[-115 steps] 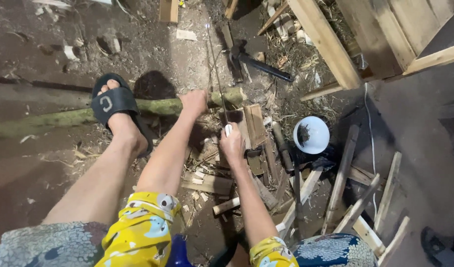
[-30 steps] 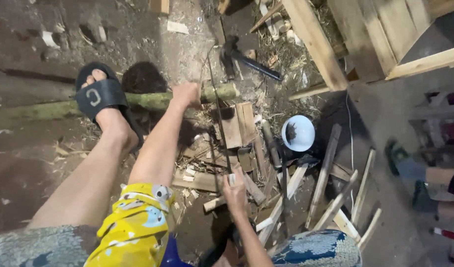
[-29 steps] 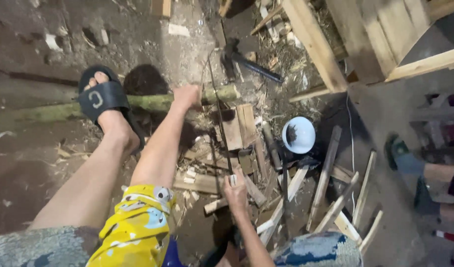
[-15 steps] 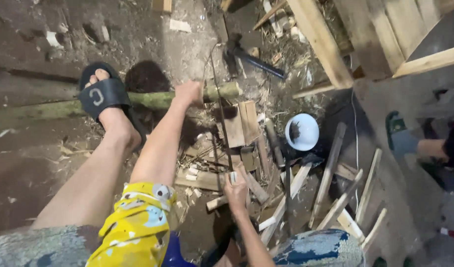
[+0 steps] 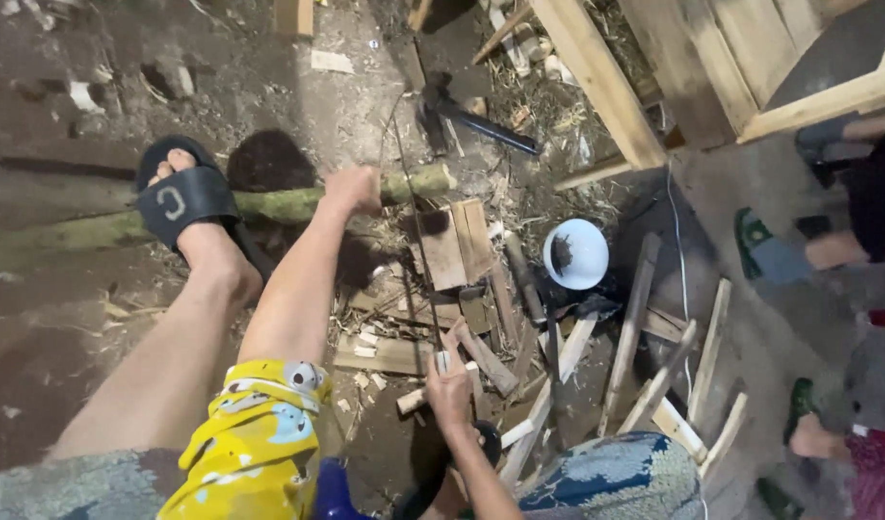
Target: The person saws a long wooden log with a hand saw while seated on the floor. They then pick up a wooden frame and saw one of its side pieces.
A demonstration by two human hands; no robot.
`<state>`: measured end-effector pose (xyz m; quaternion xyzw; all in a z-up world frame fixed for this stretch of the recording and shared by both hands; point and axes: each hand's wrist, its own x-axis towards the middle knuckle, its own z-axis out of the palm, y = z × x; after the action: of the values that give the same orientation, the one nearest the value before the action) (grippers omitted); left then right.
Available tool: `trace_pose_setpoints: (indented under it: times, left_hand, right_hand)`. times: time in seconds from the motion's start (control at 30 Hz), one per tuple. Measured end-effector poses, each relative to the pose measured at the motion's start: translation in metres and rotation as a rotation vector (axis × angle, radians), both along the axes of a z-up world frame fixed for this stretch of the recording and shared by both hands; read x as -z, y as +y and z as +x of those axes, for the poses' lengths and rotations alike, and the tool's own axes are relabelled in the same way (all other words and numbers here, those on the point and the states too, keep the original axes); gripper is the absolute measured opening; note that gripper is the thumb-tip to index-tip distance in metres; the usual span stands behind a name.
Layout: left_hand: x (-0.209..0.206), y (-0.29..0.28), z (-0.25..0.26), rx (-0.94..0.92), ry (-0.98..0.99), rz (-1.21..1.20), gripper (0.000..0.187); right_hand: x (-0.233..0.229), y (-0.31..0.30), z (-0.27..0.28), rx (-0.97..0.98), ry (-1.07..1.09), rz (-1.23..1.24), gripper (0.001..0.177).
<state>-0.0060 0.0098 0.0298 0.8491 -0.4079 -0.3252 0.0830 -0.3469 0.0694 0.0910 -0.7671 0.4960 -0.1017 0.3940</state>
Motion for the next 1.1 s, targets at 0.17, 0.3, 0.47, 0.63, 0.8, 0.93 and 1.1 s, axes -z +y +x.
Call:
trace_pose_setpoints:
  times: [0.17, 0.3, 0.47, 0.63, 0.8, 0.93, 1.1]
  left_hand:
    - [0.04, -0.003, -0.008, -0.044, -0.15, -0.111, 0.024]
    - [0.036, 0.014, -0.031, -0.091, -0.272, -0.167, 0.03]
    - [0.038, 0.026, -0.047, -0.098, -0.337, -0.204, 0.04]
    - [0.03, 0.042, -0.058, -0.12, -0.374, -0.259, 0.074]
    - [0.045, 0.071, -0.076, -0.119, -0.314, -0.261, 0.105]
    - [0.049, 0.081, -0.084, -0.125, -0.404, -0.311, 0.102]
    - [0.042, 0.09, -0.089, -0.133, -0.279, -0.176, 0.109]
  right_hand:
    - [0.007, -0.009, -0.017, 0.002, 0.019, -0.048, 0.042]
    - [0.044, -0.001, -0.029, 0.037, 0.165, 0.09, 0.047]
    - [0.058, 0.015, -0.036, 0.061, 0.051, 0.083, 0.052]
    - [0.076, 0.017, -0.035, 0.074, 0.032, 0.075, 0.056]
    - [0.063, 0.021, -0.032, 0.137, 0.054, 0.201, 0.061]
    - [0.071, 0.021, -0.032, 0.15, 0.064, 0.214, 0.049]
    - [0.064, 0.024, -0.028, 0.178, 0.185, 0.225, 0.059]
